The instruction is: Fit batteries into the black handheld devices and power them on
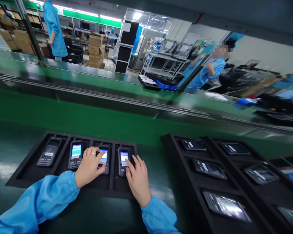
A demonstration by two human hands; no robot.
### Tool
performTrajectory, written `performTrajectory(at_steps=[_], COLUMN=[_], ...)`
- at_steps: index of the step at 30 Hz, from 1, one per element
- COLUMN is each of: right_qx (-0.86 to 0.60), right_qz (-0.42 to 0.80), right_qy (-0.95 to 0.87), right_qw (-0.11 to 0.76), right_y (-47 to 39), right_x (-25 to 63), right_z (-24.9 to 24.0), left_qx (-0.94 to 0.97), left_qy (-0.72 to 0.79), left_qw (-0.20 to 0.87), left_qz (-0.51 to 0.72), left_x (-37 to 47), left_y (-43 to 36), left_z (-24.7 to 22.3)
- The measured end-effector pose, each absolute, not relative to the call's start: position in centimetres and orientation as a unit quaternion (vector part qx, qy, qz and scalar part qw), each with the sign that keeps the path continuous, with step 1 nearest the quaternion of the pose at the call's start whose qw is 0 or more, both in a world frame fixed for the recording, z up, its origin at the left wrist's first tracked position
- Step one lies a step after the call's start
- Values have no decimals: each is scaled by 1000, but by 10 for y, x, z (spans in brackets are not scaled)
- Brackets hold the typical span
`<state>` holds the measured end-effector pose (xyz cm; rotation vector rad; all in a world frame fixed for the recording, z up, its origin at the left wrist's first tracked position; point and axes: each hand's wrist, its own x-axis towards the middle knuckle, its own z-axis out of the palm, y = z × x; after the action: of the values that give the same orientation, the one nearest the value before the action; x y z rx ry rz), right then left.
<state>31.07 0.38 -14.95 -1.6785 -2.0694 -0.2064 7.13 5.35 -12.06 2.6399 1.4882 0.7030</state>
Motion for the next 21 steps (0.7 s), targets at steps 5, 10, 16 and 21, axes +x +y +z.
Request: performTrajectory(at_steps=[5,10,16,21], right_qx=[-613,-610,-607,-602], right_qz=[-60,-40,-22,-37], right_qy=[-752,-746,-743,-744], right_qw=[235,264,280,286], right_y=[4,5,5,7], right_x=[312,314,316,319], right_z=[-151,-156,-158,-160], left_qx=[857,862,841,785], left_qy=[466,461,487,558], left_qw=[9,1,9,-25], left_qz=[220,212,237,267], left_x=[73,76,66,12], left_y=[49,46,53,57], left_z=[-116,-113,-113,-111])
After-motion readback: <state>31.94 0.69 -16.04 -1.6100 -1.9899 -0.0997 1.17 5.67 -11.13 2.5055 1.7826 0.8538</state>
